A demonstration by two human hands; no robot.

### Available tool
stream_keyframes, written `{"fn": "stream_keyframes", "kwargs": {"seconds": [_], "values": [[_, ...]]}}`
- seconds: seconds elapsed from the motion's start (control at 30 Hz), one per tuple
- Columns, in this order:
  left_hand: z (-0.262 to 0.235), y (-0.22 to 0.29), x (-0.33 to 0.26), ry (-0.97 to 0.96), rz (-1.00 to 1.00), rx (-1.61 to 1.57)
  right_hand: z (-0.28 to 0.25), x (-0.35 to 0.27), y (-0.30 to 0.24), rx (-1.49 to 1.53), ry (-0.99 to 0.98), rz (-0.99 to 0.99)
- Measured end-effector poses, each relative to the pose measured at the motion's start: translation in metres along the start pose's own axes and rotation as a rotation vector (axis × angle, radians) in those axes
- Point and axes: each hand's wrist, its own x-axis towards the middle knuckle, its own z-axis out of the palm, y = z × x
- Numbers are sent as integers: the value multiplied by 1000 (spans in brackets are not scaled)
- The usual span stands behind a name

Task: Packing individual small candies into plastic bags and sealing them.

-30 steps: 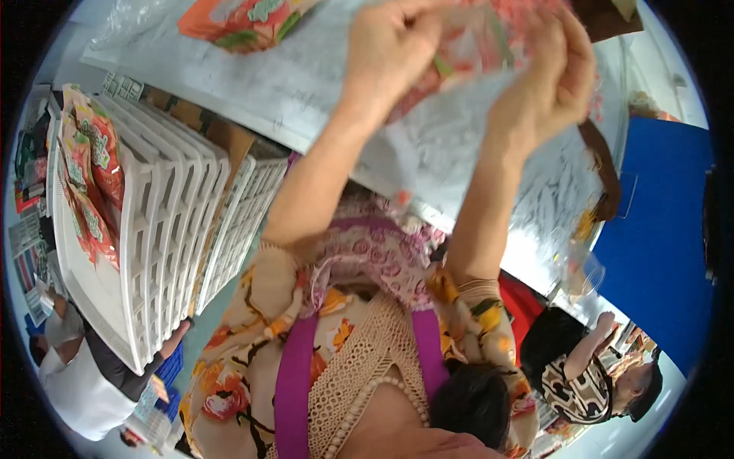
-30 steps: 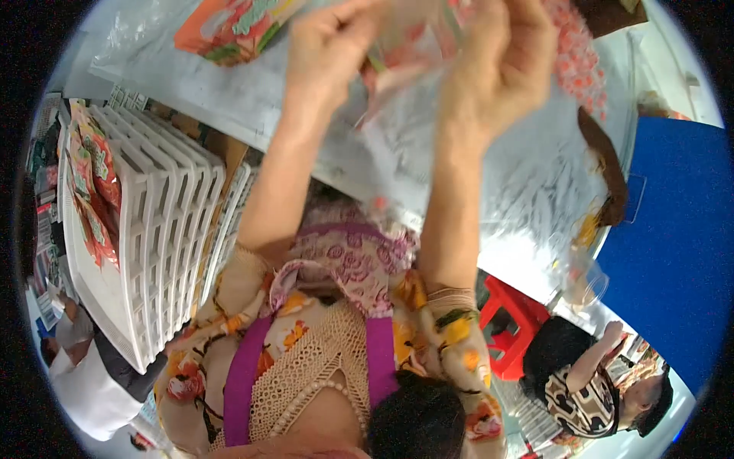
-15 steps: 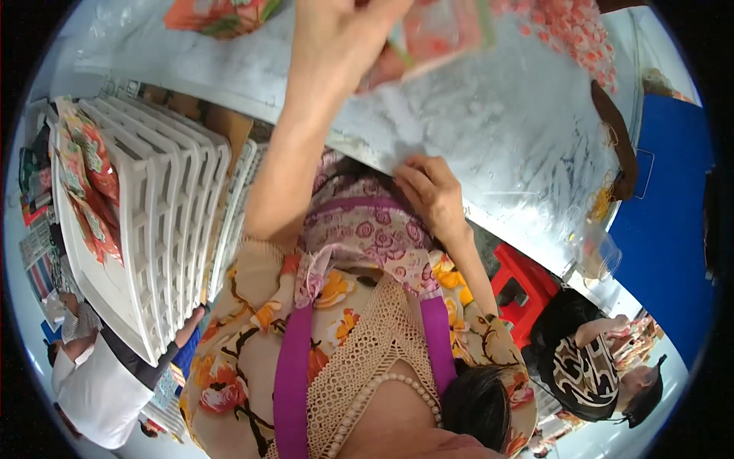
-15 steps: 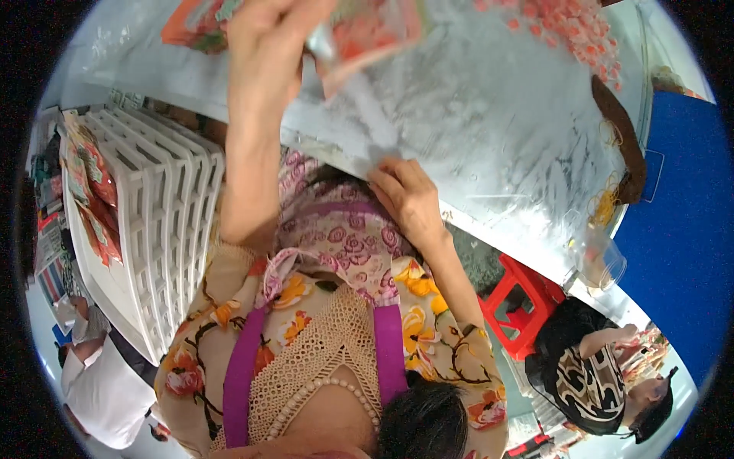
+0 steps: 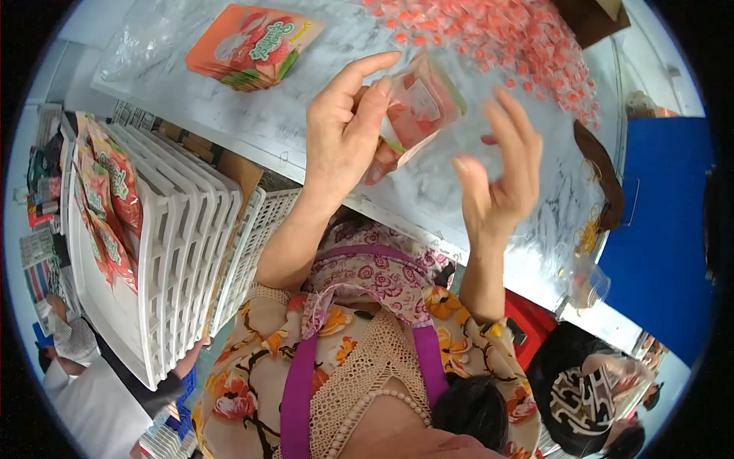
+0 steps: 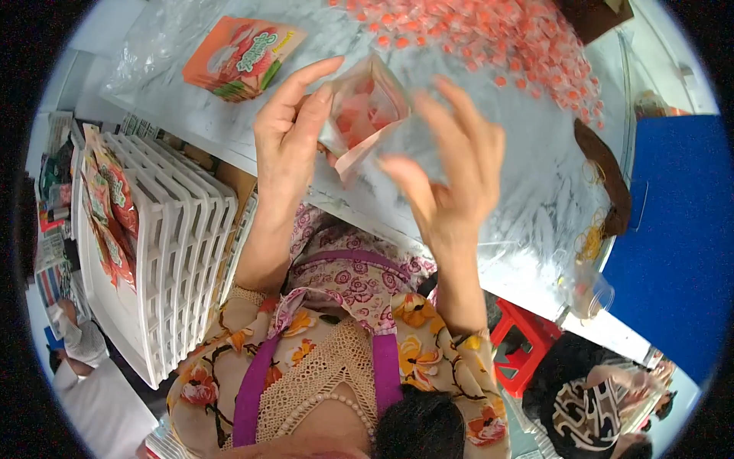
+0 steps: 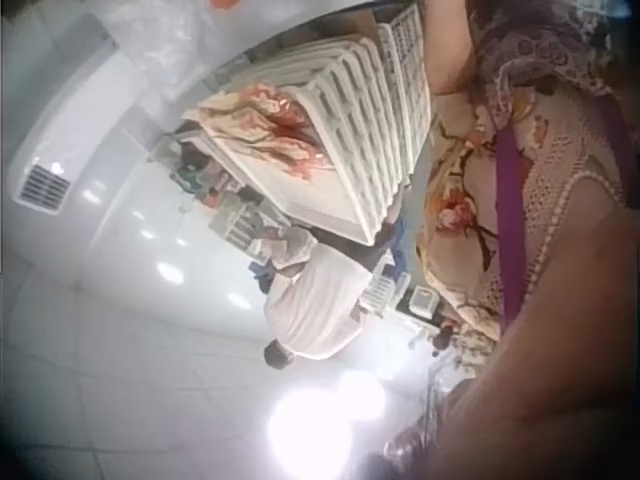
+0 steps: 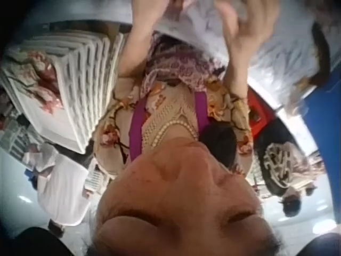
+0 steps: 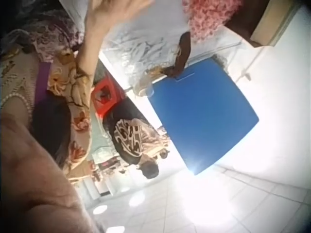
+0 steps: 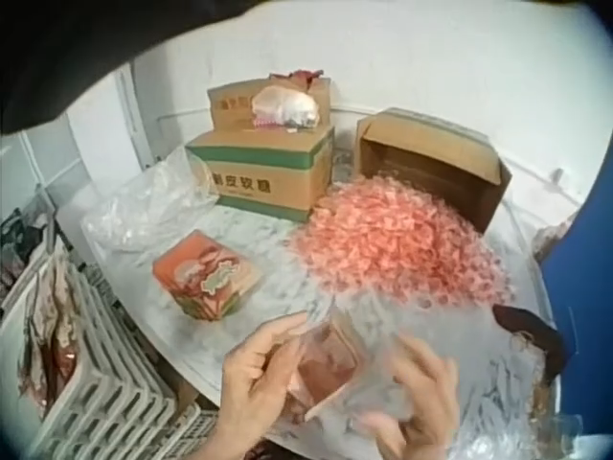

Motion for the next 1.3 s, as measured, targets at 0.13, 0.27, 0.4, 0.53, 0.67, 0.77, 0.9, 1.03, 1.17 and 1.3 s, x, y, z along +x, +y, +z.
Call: {"fn": "stream_keyframes", "kwargs": {"seconds": [0.13,0.27,0.4,0.53,0.67,0.77,0.9,1.03,1.17,1.3], "values": [[-3,2,-2,56,-49,-83,31,-35,-24,233,28,383],[-41,-12,18,-73,5,-109,41,-35,-8,176,-36,409],[-62,-73,44,11,126,-16,49,-28,0,268,27,375],[-50,-83,32,-46,-12,-328,38,-21,8,304,42,360],[-16,-62,8,30,241,-163,55,-4,-7,182,162,138],[-34,-74,14,146,59,-403,17,2,21,40,20,293],[-53,-68,13,215,67,-426,33,1,24,318,97,382],[-83,-52,8,-344,-255,-7,35,0,7,249,-68,352],[-71,-32,2,-175,-6,-160,10,-6,22,243,-177,298],[-81,-24,-31,8,48,-219,11,36,9,216,-520,-37]]}}
